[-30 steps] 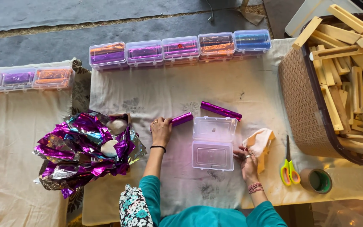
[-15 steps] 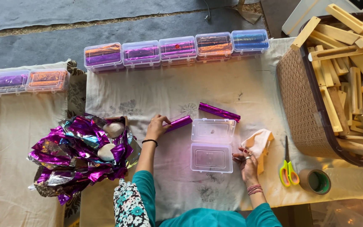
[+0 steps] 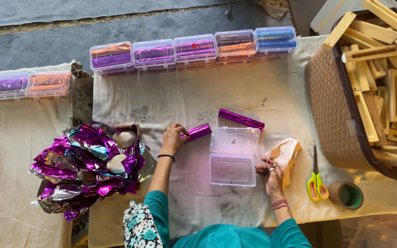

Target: The person wraps cylindrical and rounded items in metallic purple and silver foil, pressing the foil around each item, and places the wrapped rolls into clear plastic storage boxes, closing the lids. They then pick up wooden blocks from a basket and wipe each block with a cloth.

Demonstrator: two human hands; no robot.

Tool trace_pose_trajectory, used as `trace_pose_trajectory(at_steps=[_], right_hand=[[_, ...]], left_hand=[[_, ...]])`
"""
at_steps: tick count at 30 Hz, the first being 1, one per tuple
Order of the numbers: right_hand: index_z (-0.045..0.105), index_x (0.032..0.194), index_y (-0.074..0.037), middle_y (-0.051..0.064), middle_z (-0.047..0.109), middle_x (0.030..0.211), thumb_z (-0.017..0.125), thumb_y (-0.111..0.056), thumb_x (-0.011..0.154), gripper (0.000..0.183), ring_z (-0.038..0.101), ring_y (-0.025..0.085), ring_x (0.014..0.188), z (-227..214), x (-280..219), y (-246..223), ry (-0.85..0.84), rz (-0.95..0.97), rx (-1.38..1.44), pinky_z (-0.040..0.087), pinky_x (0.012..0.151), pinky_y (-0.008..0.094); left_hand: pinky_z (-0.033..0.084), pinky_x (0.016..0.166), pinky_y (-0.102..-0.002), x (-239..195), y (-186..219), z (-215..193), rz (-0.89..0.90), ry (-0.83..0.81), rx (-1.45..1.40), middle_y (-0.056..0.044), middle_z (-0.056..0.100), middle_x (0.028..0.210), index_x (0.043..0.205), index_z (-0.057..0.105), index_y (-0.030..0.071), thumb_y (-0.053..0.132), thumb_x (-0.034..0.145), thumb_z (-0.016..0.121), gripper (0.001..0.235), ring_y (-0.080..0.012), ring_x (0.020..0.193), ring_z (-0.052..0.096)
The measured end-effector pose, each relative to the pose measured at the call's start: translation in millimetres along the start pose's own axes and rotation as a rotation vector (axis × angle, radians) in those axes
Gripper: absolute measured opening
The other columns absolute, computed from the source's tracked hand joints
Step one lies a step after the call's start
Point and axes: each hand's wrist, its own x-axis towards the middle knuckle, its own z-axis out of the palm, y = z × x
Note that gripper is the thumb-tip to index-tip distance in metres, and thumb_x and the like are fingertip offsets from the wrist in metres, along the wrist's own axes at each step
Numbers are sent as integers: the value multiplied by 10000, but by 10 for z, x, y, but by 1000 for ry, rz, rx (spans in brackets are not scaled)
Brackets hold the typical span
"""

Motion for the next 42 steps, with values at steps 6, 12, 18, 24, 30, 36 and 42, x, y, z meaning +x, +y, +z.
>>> trace_pose_trajectory(at_steps=[6, 12, 18, 24, 30, 36, 42], right_hand=[[602, 1256, -19, 129, 732, 858, 534, -244, 1067, 302, 723, 225, 856, 2, 5, 0, 17, 4, -10, 599, 817, 385], [600, 1252, -16, 130, 733, 857, 534, -241, 1065, 300, 719, 224, 843, 8, -3, 10, 25, 1, -11, 600, 811, 384], [599, 1252, -11, 130, 730, 852, 532, -239, 1070, 299, 721, 227, 845, 21, -19, 1, 12, -4, -2, 600, 814, 382], [594, 1260, -11, 133, 728, 852, 533, -236, 1070, 300, 723, 231, 849, 5, -1, 17, -1, -15, 7, 599, 817, 387], [615, 1215, -14, 120, 725, 853, 544, -232, 1059, 278, 724, 223, 837, 101, -46, 16, 28, -41, -9, 598, 802, 369], [698, 1237, -3, 37, 688, 996, 697, -93, 940, 310, 642, 102, 900, 300, -139, 106, -59, -254, -431, 531, 826, 257], [728, 1257, -34, 25, 702, 1017, 654, -131, 982, 301, 626, 78, 886, 357, -40, 108, -102, -200, -445, 513, 787, 225]], left_hand=[[531, 929, -415, 200, -126, 5, -175, -225, -115, -70, 731, 1113, 988, 775, 176, 251, 668, 930, 363, -290, 1077, 673], [526, 893, -397, 261, -78, -64, -304, -354, -177, -70, 776, 1016, 1174, 683, 149, 288, 646, 941, 604, -256, 1011, 717], [545, 872, -394, 197, -37, -83, -253, -302, -73, -79, 760, 1013, 995, 822, 180, 316, 657, 933, 381, -271, 995, 720], [547, 805, -435, -140, 120, 4, -50, -70, -40, -93, 759, 976, 951, 774, 136, 241, 726, 881, 271, -309, 935, 712], [565, 762, -421, -510, 358, -97, -152, 36, -89, -105, 770, 939, 990, 767, 104, 245, 784, 856, 265, -297, 875, 736], [610, 738, -322, -1040, 568, -404, -279, 103, -487, -97, 804, 921, 1041, 794, 65, 195, 808, 845, 272, -183, 817, 785], [626, 736, -298, -1354, 1011, -474, -168, -126, -679, -88, 819, 920, 1056, 801, 59, 175, 797, 841, 286, -159, 809, 787]])
